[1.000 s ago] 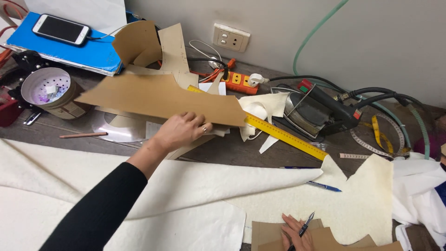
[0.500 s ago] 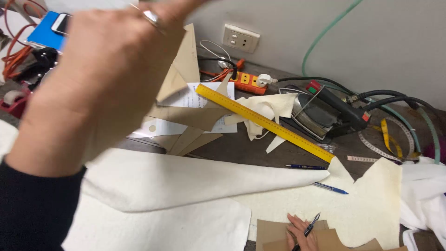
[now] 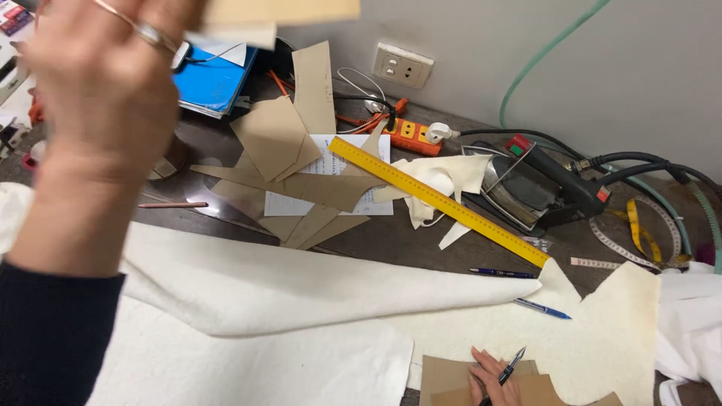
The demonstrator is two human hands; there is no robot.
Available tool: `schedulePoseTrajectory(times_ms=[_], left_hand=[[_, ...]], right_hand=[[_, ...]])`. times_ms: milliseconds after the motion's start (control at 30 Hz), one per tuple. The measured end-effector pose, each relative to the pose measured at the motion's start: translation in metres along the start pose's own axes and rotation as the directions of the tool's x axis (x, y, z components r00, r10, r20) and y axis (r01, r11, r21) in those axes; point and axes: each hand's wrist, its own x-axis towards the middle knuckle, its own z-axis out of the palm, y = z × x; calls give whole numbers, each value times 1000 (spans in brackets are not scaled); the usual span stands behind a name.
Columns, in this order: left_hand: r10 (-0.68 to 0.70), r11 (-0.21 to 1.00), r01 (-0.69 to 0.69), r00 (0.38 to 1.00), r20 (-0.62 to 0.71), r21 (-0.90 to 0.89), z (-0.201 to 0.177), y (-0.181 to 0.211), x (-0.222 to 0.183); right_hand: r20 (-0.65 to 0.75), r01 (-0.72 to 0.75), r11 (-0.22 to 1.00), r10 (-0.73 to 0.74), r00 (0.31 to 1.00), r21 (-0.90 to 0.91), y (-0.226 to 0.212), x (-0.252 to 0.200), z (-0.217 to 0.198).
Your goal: Marking garment patterns with a pen and ruler and organizing the cardboard pieces on a work table.
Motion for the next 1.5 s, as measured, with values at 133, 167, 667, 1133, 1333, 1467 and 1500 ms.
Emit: schedulePoseTrajectory(times_ms=[133, 167, 667, 1133, 1333, 1467, 1500], left_hand=[[29, 959, 5, 993, 118, -283, 43, 43, -39], [59, 934, 50, 954, 293, -352, 60, 54, -61], [-90, -591, 724, -498, 863, 356, 16, 182, -183], [-20, -891, 362, -634, 773, 273, 41, 198, -193], [51, -903, 291, -659, 751, 316, 52, 204, -206], [116, -953, 120, -702, 702, 278, 55, 202, -204], [115, -953, 123, -702, 703, 278, 60, 208, -211]], right_hand=[[5, -18, 999, 18, 1000, 31, 3, -3, 3], [-11, -12, 1000, 13, 1000, 26, 5, -5, 4], [39, -16, 1000, 16, 999, 13, -5, 2, -5], [-103, 20, 999, -16, 995, 35, -47, 27, -22], [-138, -15, 999, 20, 990, 42, -48, 27, -21], [-171, -38, 999, 43, 984, 31, -62, 34, -27], [-173, -39, 999, 44, 984, 32, -61, 33, -27]])
